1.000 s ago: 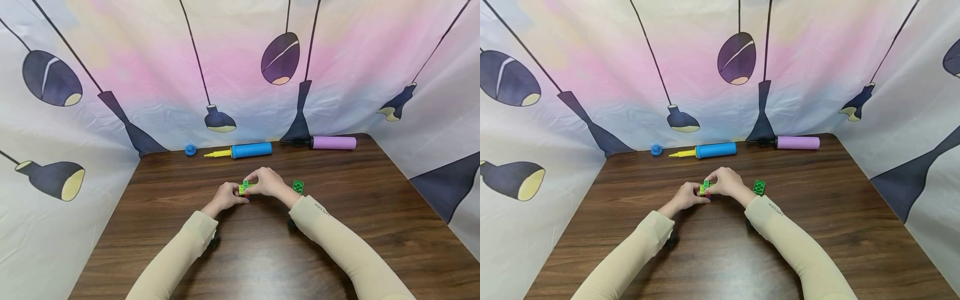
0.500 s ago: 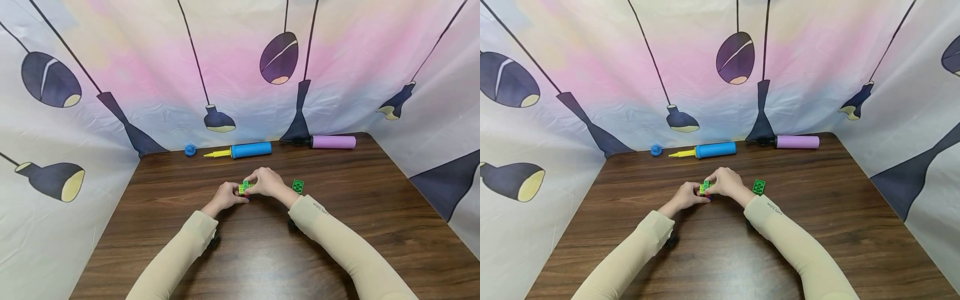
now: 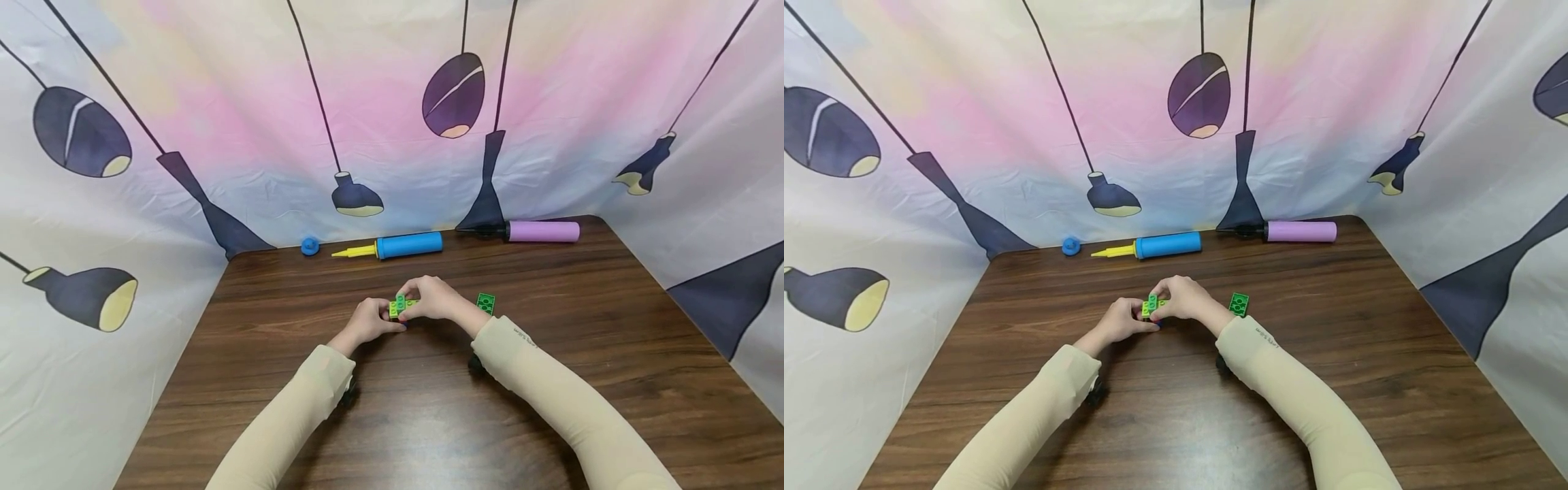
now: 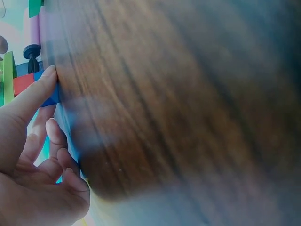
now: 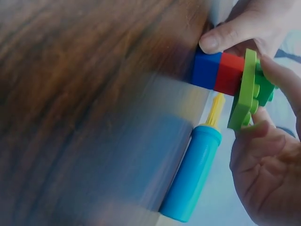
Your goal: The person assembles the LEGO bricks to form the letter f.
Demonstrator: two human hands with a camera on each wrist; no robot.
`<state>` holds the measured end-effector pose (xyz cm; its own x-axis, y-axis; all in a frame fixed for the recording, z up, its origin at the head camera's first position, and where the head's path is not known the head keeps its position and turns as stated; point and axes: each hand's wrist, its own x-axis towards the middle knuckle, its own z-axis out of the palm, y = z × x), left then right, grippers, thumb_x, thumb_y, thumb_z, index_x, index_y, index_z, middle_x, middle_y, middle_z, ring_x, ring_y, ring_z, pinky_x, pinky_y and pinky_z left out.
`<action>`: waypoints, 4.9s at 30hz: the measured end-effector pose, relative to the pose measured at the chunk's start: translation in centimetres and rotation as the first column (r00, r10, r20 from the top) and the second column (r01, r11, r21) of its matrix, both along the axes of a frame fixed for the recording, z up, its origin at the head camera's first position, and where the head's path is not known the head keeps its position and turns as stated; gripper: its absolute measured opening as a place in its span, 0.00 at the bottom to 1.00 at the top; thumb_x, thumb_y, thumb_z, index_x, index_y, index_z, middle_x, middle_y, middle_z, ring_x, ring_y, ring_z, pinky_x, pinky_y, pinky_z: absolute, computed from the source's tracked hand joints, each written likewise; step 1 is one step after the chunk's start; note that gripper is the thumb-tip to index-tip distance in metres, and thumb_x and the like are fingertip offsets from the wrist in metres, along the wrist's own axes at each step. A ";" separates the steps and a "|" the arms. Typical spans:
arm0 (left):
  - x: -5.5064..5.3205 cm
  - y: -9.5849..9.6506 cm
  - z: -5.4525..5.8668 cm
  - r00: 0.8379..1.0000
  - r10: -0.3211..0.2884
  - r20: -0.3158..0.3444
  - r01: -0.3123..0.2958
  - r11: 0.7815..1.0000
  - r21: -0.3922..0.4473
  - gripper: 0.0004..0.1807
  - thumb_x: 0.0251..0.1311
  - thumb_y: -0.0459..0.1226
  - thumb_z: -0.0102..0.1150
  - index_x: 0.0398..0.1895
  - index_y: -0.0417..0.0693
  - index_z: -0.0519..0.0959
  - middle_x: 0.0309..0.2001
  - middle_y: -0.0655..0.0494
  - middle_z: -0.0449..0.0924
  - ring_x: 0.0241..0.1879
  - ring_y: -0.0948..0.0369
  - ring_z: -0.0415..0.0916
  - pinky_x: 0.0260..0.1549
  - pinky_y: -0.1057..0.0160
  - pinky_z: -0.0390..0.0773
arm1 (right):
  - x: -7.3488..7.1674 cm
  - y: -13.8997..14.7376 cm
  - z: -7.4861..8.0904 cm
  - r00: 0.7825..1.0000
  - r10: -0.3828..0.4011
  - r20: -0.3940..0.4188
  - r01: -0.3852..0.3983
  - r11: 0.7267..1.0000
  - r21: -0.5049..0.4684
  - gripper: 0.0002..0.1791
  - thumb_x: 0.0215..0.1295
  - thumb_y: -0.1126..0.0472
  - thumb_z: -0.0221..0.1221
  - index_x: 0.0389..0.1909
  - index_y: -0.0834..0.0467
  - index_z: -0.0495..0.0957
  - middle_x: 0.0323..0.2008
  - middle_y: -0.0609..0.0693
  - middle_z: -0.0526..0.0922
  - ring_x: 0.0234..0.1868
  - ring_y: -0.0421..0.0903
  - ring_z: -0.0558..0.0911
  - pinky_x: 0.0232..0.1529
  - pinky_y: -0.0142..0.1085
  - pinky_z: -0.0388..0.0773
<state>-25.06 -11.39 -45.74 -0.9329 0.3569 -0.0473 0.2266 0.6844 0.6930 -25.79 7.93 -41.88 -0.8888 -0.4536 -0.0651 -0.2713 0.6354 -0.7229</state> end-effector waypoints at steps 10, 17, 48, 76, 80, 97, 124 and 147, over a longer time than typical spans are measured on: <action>0.2 0.1 0.2 1.000 0.004 -0.002 -0.004 1.000 -0.006 0.16 0.46 0.40 0.76 0.21 0.45 0.75 0.17 0.57 0.69 0.20 0.62 0.63 0.23 0.65 0.63 | -0.6 0.6 -0.4 0.996 0.056 0.063 -0.051 0.996 -0.075 0.21 0.54 0.54 0.71 0.49 0.52 0.80 0.42 0.45 0.79 0.51 0.47 0.76 0.50 0.43 0.73; 0.2 0.1 0.2 1.000 0.002 0.006 -0.002 1.000 -0.010 0.14 0.47 0.39 0.76 0.26 0.44 0.78 0.18 0.56 0.70 0.20 0.62 0.64 0.23 0.65 0.64 | -0.7 1.4 0.1 0.993 0.104 0.058 -0.099 0.991 -0.090 0.24 0.56 0.54 0.70 0.54 0.54 0.78 0.48 0.49 0.79 0.51 0.48 0.77 0.48 0.42 0.74; 0.4 -0.1 0.4 1.000 -0.005 -0.003 0.005 1.000 0.016 0.17 0.47 0.41 0.76 0.37 0.44 0.81 0.19 0.55 0.72 0.20 0.62 0.64 0.22 0.65 0.63 | 1.2 12.2 3.0 0.989 -0.144 0.015 0.126 0.911 0.393 0.26 0.58 0.46 0.67 0.53 0.55 0.79 0.57 0.60 0.75 0.56 0.62 0.73 0.49 0.57 0.70; 0.5 0.0 0.6 0.999 -0.010 -0.035 0.010 1.000 0.001 0.15 0.47 0.42 0.76 0.33 0.45 0.80 0.19 0.56 0.71 0.21 0.60 0.64 0.24 0.64 0.63 | 1.0 13.6 1.5 0.980 0.068 0.185 -0.122 0.947 0.297 0.21 0.61 0.51 0.65 0.50 0.59 0.77 0.45 0.55 0.78 0.37 0.48 0.76 0.34 0.42 0.74; 0.6 0.0 0.7 0.998 -0.028 -0.055 0.029 0.999 0.016 0.15 0.48 0.42 0.76 0.30 0.45 0.79 0.19 0.57 0.70 0.21 0.61 0.63 0.23 0.64 0.63 | 1.0 13.3 1.2 0.975 0.164 0.150 -0.201 0.937 0.284 0.13 0.57 0.58 0.68 0.42 0.57 0.81 0.38 0.48 0.80 0.37 0.45 0.75 0.40 0.42 0.73; 0.4 0.1 0.7 1.000 0.015 -0.002 -0.015 1.000 -0.009 0.15 0.46 0.42 0.76 0.32 0.45 0.80 0.19 0.56 0.70 0.21 0.61 0.63 0.23 0.64 0.62 | 0.5 11.6 1.4 0.989 0.135 -0.054 -0.121 0.971 0.206 0.21 0.58 0.56 0.68 0.50 0.57 0.75 0.50 0.57 0.80 0.46 0.51 0.80 0.46 0.47 0.74; 0.4 0.2 0.8 1.000 0.015 0.000 -0.015 1.000 -0.027 0.16 0.47 0.43 0.76 0.33 0.45 0.80 0.19 0.55 0.71 0.21 0.61 0.63 0.23 0.65 0.62 | 0.7 9.7 1.4 0.999 0.040 -0.002 -0.040 0.999 -0.007 0.13 0.71 0.59 0.47 0.49 0.59 0.56 0.27 0.52 0.65 0.26 0.47 0.64 0.31 0.41 0.61; 0.3 0.2 0.5 1.000 0.022 0.005 -0.022 1.000 -0.002 0.15 0.46 0.41 0.76 0.34 0.45 0.81 0.18 0.57 0.70 0.21 0.62 0.63 0.23 0.65 0.62 | 0.3 9.2 1.1 0.990 -0.031 -0.136 0.023 0.998 -0.065 0.27 0.74 0.42 0.46 0.66 0.52 0.58 0.52 0.52 0.74 0.50 0.49 0.76 0.50 0.49 0.70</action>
<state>-24.73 -11.21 -45.25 -0.9404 0.3360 -0.0524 0.2082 0.6908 0.6924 -25.50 17.08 -40.75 -0.8993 -0.4287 0.0860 -0.3538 0.5978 -0.7193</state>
